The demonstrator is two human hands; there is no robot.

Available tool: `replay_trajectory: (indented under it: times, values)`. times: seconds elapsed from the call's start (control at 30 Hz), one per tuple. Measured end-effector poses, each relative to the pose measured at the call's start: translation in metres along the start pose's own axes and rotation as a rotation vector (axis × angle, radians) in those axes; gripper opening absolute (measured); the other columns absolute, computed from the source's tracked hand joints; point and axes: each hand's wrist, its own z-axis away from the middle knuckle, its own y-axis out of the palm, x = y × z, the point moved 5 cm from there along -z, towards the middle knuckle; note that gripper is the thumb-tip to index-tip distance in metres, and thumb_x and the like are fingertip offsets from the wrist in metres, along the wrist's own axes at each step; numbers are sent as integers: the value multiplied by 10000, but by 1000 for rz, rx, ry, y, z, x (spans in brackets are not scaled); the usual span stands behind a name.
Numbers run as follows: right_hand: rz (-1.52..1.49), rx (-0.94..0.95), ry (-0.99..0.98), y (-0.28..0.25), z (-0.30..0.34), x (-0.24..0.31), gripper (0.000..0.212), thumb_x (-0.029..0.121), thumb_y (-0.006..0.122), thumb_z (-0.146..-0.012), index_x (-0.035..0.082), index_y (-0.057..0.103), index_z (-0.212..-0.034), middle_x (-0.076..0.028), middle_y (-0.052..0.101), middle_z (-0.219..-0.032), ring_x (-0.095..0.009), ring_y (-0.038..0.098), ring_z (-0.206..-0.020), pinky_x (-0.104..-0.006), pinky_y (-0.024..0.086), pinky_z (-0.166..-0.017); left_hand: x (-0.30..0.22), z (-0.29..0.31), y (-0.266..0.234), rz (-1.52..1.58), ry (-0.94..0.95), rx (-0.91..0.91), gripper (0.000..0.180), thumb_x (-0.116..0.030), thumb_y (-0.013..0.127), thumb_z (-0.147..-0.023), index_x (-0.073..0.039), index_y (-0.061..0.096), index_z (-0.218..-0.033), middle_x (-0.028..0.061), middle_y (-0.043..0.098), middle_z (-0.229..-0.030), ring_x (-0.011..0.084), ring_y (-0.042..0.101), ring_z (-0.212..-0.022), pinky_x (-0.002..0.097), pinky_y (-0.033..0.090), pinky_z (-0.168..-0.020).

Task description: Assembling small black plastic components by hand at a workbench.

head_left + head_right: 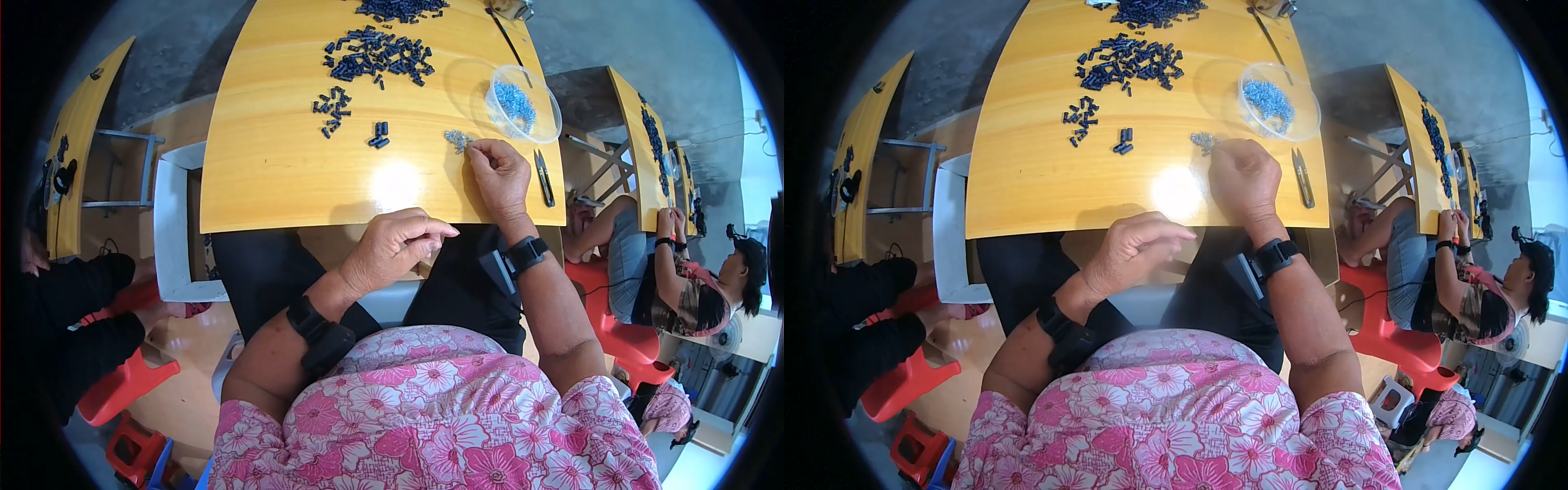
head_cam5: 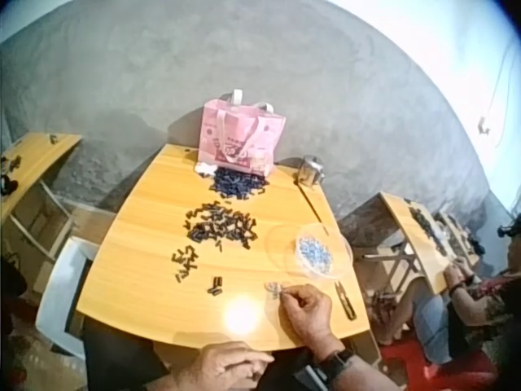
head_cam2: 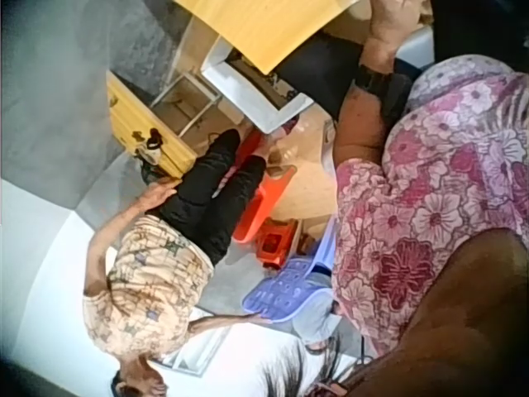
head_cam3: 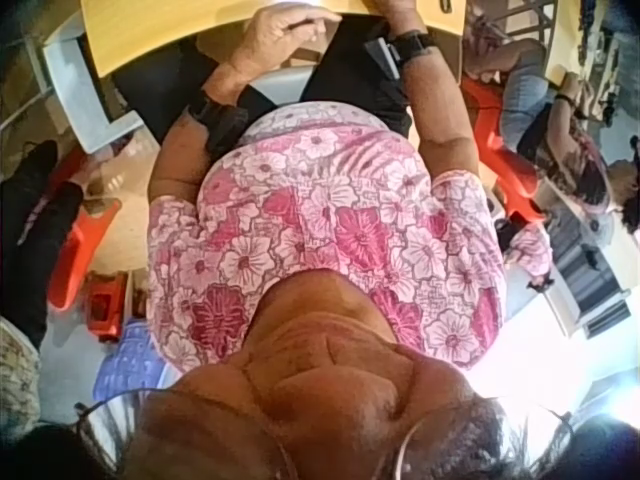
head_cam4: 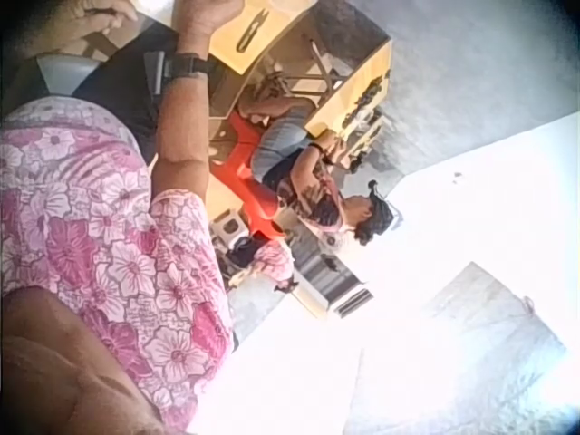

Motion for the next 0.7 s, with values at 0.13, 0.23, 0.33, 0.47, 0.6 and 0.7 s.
replay_trajectory:
  times: [0.13, 0.23, 0.33, 0.47, 0.6, 0.7]
  values:
    - [-330, 46, 37, 3, 4, -7, 103, 58, 684, -837, 31, 720, -930, -66, 739, -900, -122, 672, -810, -273, 527, -752, 1, 0, 0, 2, -10, -3, 193, -5, 640, -880, -51, 714, -1052, 54, 669, -874, 142, 618, -778, 271, 497, -741]
    - [-348, 74, -24, 4, 9, 9, 112, 8, 693, -852, 5, 720, -961, 63, 585, -713, 0, 492, -631, -183, 401, -558, 1, 1, -1, -18, 8, -11, 192, -9, 640, -878, -53, 714, -1050, 55, 665, -867, 148, 615, -781, 277, 496, -744]
    - [-244, 71, -87, 2, 9, 13, 108, -9, 686, -839, 8, 720, -939, 47, 618, -751, -8, 514, -666, -180, 417, -593, 0, 0, -1, -36, 26, -9, 190, -12, 640, -878, -54, 714, -1049, 55, 661, -859, 147, 611, -774, 278, 493, -739]
    - [-158, 90, -129, 3, 8, 8, 102, -18, 685, -829, 10, 720, -920, 28, 648, -788, -21, 537, -698, -185, 442, -635, -1, 1, -1, -20, 20, -6, 187, -17, 640, -882, -54, 712, -1051, 52, 648, -843, 139, 600, -749, 270, 487, -724]
    - [-173, 106, -108, 2, 7, 7, 93, -3, 678, -815, 18, 719, -897, -26, 699, -841, -78, 612, -759, -229, 495, -706, 1, 2, -1, 0, 20, -12, 187, -17, 638, -884, -53, 710, -1054, 48, 640, -835, 133, 595, -738, 265, 484, -716]
    - [-205, 125, -99, 2, 8, 6, 107, 11, 677, -802, 25, 723, -897, -65, 727, -873, -123, 671, -824, -267, 529, -758, 1, 2, -1, 1, 6, -17, 178, -16, 634, -889, -48, 712, -1045, 45, 644, -825, 132, 599, -749, 267, 485, -717]
